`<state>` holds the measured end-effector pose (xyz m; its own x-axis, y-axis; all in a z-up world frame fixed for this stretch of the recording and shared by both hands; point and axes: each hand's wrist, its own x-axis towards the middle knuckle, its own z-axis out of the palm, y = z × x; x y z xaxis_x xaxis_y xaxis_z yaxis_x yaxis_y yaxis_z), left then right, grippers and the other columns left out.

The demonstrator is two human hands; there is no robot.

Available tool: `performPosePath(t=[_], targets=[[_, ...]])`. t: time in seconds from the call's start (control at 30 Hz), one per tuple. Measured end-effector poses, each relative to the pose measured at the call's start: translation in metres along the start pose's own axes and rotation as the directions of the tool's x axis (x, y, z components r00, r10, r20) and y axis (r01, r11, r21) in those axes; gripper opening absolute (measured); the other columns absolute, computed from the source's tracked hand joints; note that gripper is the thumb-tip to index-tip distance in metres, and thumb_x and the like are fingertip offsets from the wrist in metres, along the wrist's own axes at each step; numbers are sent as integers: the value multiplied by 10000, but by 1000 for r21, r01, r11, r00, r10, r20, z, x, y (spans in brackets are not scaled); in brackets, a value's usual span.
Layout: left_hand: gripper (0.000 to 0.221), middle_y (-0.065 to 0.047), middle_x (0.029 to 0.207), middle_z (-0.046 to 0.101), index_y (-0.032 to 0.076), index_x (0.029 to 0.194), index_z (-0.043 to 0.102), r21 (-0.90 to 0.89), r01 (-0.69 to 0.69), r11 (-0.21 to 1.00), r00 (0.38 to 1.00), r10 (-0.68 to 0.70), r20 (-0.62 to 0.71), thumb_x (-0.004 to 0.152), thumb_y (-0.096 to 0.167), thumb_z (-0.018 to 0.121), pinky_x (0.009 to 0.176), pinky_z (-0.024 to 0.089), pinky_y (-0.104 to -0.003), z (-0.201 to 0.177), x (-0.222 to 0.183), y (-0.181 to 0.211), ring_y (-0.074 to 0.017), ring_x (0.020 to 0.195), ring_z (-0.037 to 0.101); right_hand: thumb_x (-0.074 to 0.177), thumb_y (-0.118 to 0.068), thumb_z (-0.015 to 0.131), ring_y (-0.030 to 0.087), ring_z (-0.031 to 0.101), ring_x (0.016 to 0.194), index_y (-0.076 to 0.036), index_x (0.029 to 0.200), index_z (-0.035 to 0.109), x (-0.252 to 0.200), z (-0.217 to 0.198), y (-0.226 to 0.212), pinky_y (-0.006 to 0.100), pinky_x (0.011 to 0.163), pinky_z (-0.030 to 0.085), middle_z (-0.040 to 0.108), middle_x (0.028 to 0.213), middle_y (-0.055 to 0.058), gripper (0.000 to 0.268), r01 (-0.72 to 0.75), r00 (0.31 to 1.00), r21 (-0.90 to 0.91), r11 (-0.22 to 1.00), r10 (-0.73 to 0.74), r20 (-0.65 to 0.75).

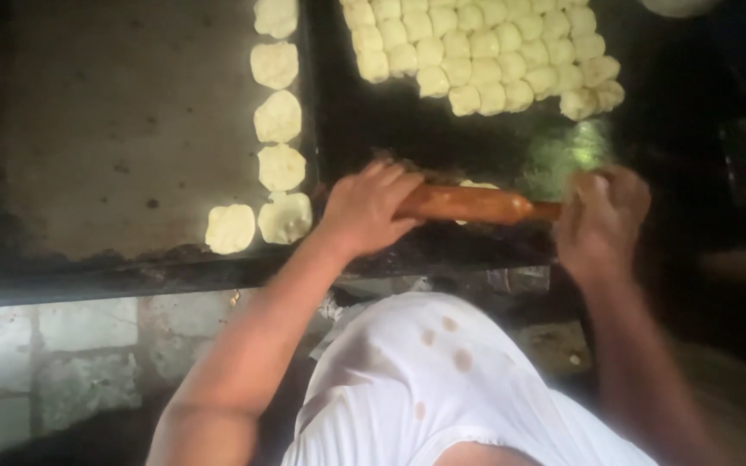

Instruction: Rolling out small pieces of dough into flat circles using a rolling pin and placing them on a tray.

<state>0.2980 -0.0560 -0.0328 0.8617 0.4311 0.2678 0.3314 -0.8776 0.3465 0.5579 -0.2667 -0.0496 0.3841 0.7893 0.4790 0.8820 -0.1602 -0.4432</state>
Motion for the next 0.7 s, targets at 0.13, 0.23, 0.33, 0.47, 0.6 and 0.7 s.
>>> performPosePath(t=[0.13, 0.23, 0.33, 0.47, 0.6, 0.7], targets=[[485, -153, 1329, 560, 157, 1266, 614, -2, 125, 992, 959, -120, 258, 998, 558, 559, 811, 550, -518, 32, 50, -20, -391, 1069, 635, 1058, -47, 578, 454, 628, 1043, -20, 1186, 606, 23, 47, 94, 543, 896, 503, 662, 1151, 239, 133, 76, 995, -170, 983, -65, 72], [522, -160, 1418, 534, 137, 1336, 578, -11, 222, 975, 946, -212, 245, 1062, 566, 463, 838, 543, -540, 36, 62, -31, -421, 1041, 655, 991, -37, 577, 458, 678, 900, -7, 1205, 591, 40, 53, 96, 527, 760, 540, 682, 1048, 224, 217, 33, 999, 32, 999, -33, 13], [580, -161, 1378, 557, 118, 1337, 583, -44, 137, 990, 985, -131, 116, 1001, 589, 543, 835, 552, -525, 29, 37, -24, -394, 1065, 656, 966, -33, 575, 465, 673, 886, -16, 1170, 616, 16, 41, 66, 528, 739, 529, 679, 981, 236, 208, -95, 993, -29, 995, 97, 74], [676, -101, 1240, 616, 138, 1262, 625, 95, -100, 990, 995, 98, 28, 695, 481, 764, 742, 557, -460, 32, -1, -11, -336, 1136, 635, 985, -35, 526, 435, 665, 990, -35, 1172, 661, -19, 18, 29, 521, 853, 520, 692, 1054, 235, 230, -282, 896, -104, 954, 300, 327], [546, -24, 1175, 653, 179, 1232, 655, 21, -136, 990, 989, 135, 62, 736, 341, 817, 812, 533, -452, 16, -4, -12, -251, 1077, 639, 992, -76, 563, 416, 667, 1044, -53, 1215, 673, 7, 29, 6, 505, 893, 520, 690, 1138, 223, 249, -277, 866, -31, 961, 263, 425], [479, -1, 1098, 663, 166, 1233, 667, 16, -204, 979, 977, 203, 59, 813, 338, 819, 814, 517, -429, -2, -27, -5, -234, 1062, 636, 919, -90, 656, 434, 647, 1045, -44, 1246, 678, 32, 42, -30, 507, 882, 517, 681, 1152, 231, 330, -122, 908, -37, 992, 127, 399]])
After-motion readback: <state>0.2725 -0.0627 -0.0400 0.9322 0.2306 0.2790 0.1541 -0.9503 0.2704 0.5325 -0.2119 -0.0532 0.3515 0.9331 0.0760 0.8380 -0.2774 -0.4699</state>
